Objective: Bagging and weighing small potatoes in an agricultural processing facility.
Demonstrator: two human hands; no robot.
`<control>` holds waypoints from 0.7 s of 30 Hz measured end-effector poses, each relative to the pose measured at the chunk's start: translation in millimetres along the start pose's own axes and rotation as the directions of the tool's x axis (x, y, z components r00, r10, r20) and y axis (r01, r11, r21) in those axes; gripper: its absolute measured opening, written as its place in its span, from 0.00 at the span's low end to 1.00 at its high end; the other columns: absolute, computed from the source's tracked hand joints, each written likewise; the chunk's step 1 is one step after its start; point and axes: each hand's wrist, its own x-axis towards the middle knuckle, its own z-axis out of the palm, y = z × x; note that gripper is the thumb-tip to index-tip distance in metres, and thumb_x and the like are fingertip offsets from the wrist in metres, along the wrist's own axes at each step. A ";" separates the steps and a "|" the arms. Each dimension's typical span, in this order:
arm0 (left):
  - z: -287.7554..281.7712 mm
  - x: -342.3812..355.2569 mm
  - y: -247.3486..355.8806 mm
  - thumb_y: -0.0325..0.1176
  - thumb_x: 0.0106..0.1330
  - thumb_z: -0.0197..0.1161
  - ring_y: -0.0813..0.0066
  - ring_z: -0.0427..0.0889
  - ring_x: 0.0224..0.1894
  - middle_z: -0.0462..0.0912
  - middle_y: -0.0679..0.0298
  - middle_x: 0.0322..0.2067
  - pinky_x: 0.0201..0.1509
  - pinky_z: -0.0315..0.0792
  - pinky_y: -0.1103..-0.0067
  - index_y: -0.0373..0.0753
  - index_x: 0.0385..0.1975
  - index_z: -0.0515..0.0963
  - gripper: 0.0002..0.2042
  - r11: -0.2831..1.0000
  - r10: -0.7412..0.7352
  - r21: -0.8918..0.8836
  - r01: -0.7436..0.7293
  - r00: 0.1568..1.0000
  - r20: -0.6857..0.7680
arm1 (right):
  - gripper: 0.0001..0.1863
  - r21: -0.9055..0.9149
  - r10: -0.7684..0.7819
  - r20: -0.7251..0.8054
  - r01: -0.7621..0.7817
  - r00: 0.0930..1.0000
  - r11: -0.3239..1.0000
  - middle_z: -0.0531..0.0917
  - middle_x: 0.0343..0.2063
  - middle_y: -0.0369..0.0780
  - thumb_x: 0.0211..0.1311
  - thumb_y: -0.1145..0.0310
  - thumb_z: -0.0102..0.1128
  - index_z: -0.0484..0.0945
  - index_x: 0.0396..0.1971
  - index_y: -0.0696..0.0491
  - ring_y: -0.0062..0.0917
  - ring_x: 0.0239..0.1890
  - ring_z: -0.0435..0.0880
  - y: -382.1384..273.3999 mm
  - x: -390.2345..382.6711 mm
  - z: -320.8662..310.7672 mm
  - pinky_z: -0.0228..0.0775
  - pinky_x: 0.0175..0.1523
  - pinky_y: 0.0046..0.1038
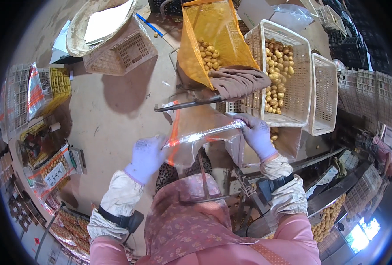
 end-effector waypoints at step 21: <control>10.8 70.3 -18.7 0.38 0.50 0.62 0.62 0.71 0.40 0.76 0.63 0.27 0.55 0.57 0.63 0.43 0.18 0.75 0.07 0.931 -0.021 0.361 0.058 0.994 -0.105 | 0.19 -0.392 0.202 0.240 -0.095 0.949 0.915 0.82 0.30 0.49 0.50 0.54 0.56 0.83 0.27 0.55 0.42 0.36 0.80 45.4 87.2 15.0 0.70 0.44 0.38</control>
